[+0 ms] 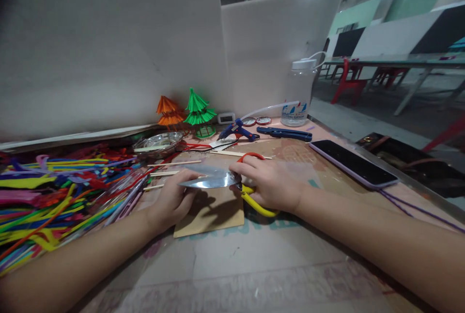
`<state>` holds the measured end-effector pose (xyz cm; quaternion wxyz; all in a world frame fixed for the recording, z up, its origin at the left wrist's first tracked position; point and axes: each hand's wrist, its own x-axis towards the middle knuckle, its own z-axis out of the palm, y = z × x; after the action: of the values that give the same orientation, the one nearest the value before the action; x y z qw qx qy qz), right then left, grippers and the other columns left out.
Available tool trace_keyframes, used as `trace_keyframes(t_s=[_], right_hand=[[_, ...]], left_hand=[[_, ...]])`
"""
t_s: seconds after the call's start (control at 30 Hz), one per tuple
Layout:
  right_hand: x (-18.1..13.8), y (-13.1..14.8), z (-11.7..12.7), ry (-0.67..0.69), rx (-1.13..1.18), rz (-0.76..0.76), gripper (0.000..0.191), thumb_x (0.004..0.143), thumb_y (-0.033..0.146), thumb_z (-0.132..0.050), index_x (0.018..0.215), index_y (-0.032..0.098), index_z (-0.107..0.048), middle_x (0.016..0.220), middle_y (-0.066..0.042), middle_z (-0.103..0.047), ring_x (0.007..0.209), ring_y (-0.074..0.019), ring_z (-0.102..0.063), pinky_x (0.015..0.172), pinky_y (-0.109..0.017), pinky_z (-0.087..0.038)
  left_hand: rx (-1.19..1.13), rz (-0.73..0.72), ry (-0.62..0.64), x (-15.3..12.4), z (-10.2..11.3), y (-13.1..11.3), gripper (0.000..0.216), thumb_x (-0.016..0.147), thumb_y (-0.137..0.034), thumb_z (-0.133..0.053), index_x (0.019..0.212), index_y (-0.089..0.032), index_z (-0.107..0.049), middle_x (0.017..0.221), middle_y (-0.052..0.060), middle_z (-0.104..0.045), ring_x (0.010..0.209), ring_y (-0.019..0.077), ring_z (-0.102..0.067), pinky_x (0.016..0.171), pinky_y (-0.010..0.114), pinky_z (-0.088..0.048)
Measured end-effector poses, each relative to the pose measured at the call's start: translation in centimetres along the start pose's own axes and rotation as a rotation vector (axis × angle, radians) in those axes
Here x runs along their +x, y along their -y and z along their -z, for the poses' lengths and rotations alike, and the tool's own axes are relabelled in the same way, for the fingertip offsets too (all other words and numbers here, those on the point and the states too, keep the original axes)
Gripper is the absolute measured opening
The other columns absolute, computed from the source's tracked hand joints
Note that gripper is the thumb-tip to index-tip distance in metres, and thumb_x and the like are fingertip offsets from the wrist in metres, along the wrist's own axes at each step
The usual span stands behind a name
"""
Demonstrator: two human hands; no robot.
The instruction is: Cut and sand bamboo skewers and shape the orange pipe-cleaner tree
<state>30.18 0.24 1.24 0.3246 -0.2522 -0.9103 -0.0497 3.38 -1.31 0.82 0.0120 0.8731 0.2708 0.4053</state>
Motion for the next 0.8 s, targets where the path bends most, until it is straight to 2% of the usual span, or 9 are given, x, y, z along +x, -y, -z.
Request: trace_keyframes(t_s=[0.1, 0.2, 0.47, 0.67, 0.8], right_hand=[[-0.07, -0.12, -0.03, 0.035, -0.073, 0.005, 0.032, 0.090, 0.026, -0.060, 0.121, 0.020, -0.057, 0.092, -0.006, -0.061, 0.073, -0.0170, -0.056, 0.061, -0.027, -0.043], [0.00, -0.03, -0.05, 0.047, -0.111, -0.017, 0.032, 0.089, 0.029, -0.060, 0.120, 0.020, -0.058, 0.092, -0.006, -0.061, 0.075, -0.0181, -0.057, 0.063, -0.028, -0.043], [0.53, 0.46, 0.26, 0.035, -0.114, -0.027, 0.038, 0.091, 0.038, -0.059, 0.124, 0.019, -0.059, 0.095, -0.009, -0.062, 0.081, -0.0210, -0.058, 0.065, -0.030, -0.044], [0.50, 0.43, 0.04, 0.001, -0.113, -0.050, 0.041, 0.092, 0.045, -0.060, 0.125, 0.020, -0.059, 0.098, -0.009, -0.061, 0.079, -0.0196, -0.059, 0.065, -0.029, -0.044], [0.51, 0.39, 0.07, -0.006, -0.110, -0.012, 0.041, 0.092, 0.045, -0.060, 0.123, 0.018, -0.061, 0.095, -0.008, -0.061, 0.078, -0.0191, -0.058, 0.064, -0.029, -0.042]], left_hand=[[0.040, 0.021, 0.012, -0.14, -0.14, 0.13, 0.029, 0.082, -0.003, -0.046, 0.100, -0.021, -0.060, 0.091, 0.005, -0.073, 0.083, 0.0205, -0.069, 0.071, 0.030, -0.054], [0.061, 0.024, 0.017, -0.25, -0.18, 0.27, 0.029, 0.079, -0.003, -0.046, 0.097, -0.020, -0.061, 0.088, 0.005, -0.072, 0.079, 0.0211, -0.068, 0.068, 0.031, -0.053], [0.034, 0.010, 0.051, -0.12, -0.01, 0.47, 0.043, 0.075, -0.001, -0.044, 0.109, -0.018, -0.065, 0.097, 0.006, -0.074, 0.086, 0.0219, -0.068, 0.075, 0.032, -0.054], [0.034, 0.046, 0.066, -0.21, -0.07, 0.61, 0.040, 0.074, -0.002, -0.045, 0.105, -0.018, -0.065, 0.096, 0.006, -0.074, 0.088, 0.0218, -0.068, 0.078, 0.033, -0.054], [0.045, 0.029, 0.076, -0.10, -0.04, 0.45, 0.041, 0.074, -0.001, -0.045, 0.105, -0.018, -0.065, 0.097, 0.006, -0.074, 0.087, 0.0213, -0.069, 0.077, 0.032, -0.054]])
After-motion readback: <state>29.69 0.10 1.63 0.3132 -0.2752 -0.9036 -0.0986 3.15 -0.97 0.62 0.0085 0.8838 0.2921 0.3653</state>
